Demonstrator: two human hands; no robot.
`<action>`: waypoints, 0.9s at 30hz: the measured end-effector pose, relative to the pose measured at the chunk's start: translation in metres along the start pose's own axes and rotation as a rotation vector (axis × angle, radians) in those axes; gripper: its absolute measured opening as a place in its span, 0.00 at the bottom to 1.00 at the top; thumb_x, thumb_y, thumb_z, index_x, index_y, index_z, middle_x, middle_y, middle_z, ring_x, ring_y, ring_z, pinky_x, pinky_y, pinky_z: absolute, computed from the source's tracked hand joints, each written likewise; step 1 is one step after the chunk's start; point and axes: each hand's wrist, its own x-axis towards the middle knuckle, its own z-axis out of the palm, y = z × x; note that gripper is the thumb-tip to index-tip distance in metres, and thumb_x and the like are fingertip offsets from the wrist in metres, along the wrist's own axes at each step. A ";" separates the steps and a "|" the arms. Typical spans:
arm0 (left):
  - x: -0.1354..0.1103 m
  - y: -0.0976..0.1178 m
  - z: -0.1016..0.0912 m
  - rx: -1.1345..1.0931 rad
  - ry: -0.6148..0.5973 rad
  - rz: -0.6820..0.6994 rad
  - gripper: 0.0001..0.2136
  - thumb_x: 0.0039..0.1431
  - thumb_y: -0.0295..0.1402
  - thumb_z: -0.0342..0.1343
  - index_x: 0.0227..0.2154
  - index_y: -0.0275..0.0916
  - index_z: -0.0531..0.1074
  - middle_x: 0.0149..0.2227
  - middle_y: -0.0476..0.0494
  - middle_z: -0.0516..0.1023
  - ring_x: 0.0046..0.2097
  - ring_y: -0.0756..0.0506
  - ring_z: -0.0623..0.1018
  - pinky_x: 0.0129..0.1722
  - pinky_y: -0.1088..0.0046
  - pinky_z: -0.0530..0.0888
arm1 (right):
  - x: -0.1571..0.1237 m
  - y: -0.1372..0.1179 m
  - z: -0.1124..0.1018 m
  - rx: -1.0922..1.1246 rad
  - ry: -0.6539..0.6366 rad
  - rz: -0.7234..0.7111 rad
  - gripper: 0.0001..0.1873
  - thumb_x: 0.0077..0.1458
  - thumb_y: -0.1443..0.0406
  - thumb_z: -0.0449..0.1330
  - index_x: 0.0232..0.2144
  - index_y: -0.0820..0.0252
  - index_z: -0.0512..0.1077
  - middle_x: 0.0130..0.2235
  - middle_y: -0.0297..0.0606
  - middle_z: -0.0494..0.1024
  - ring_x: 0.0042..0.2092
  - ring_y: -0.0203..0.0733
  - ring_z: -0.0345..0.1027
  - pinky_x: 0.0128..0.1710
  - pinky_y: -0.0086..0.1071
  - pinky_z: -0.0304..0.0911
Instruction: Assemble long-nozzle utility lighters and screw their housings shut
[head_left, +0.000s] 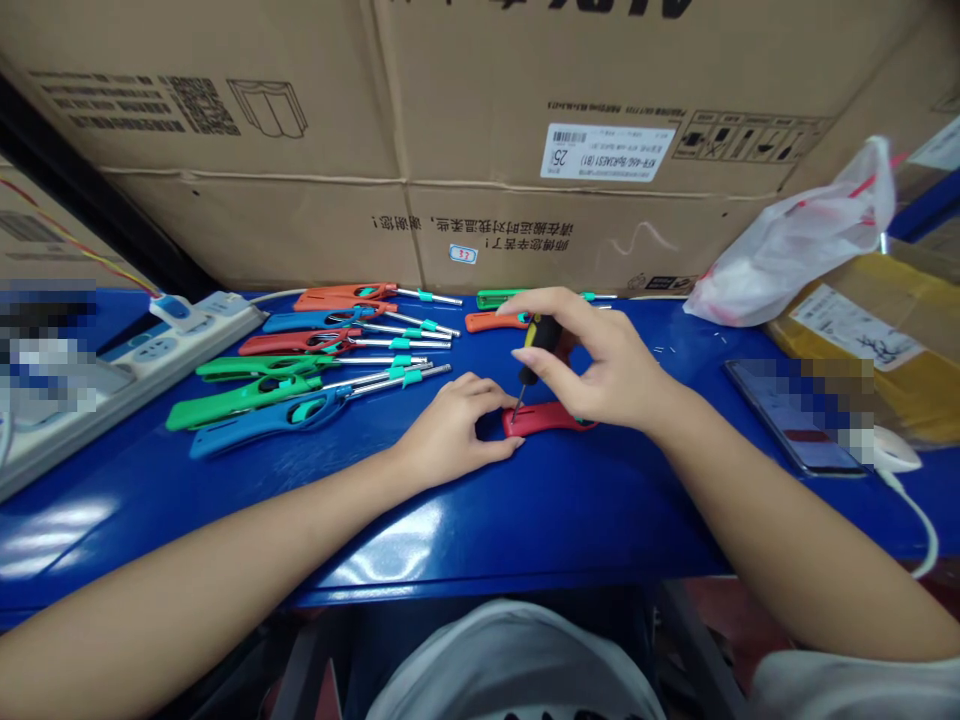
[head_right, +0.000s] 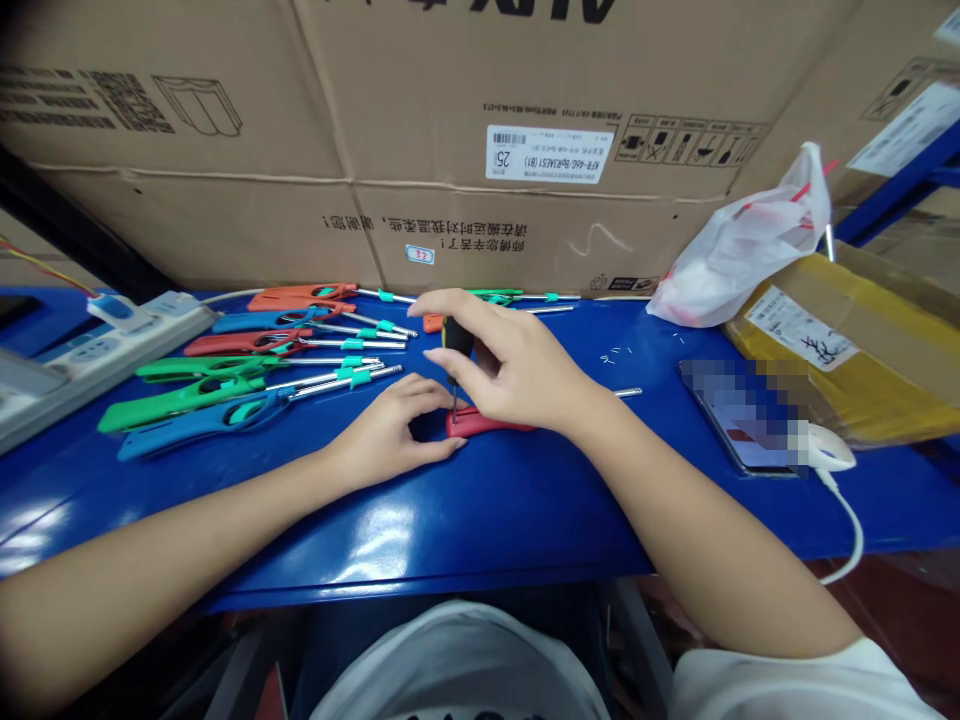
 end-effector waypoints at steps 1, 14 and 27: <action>0.000 0.000 0.000 -0.001 0.004 0.006 0.14 0.57 0.36 0.67 0.45 0.40 0.78 0.44 0.43 0.82 0.47 0.39 0.76 0.51 0.55 0.74 | 0.000 0.001 0.001 -0.060 0.044 -0.002 0.16 0.62 0.58 0.62 0.52 0.51 0.72 0.48 0.36 0.82 0.34 0.39 0.77 0.33 0.31 0.70; 0.001 -0.002 0.001 0.011 -0.019 0.001 0.16 0.58 0.36 0.66 0.49 0.38 0.78 0.49 0.39 0.81 0.50 0.37 0.76 0.53 0.53 0.73 | -0.003 -0.005 0.005 -0.133 0.134 -0.006 0.19 0.61 0.53 0.64 0.49 0.56 0.74 0.44 0.36 0.83 0.30 0.35 0.73 0.32 0.29 0.69; -0.002 -0.002 0.000 0.002 -0.008 0.029 0.20 0.57 0.36 0.67 0.53 0.39 0.76 0.51 0.40 0.80 0.52 0.38 0.76 0.56 0.55 0.72 | -0.004 -0.002 -0.001 -0.056 0.135 -0.046 0.17 0.60 0.55 0.65 0.47 0.57 0.76 0.44 0.38 0.84 0.39 0.42 0.79 0.38 0.32 0.72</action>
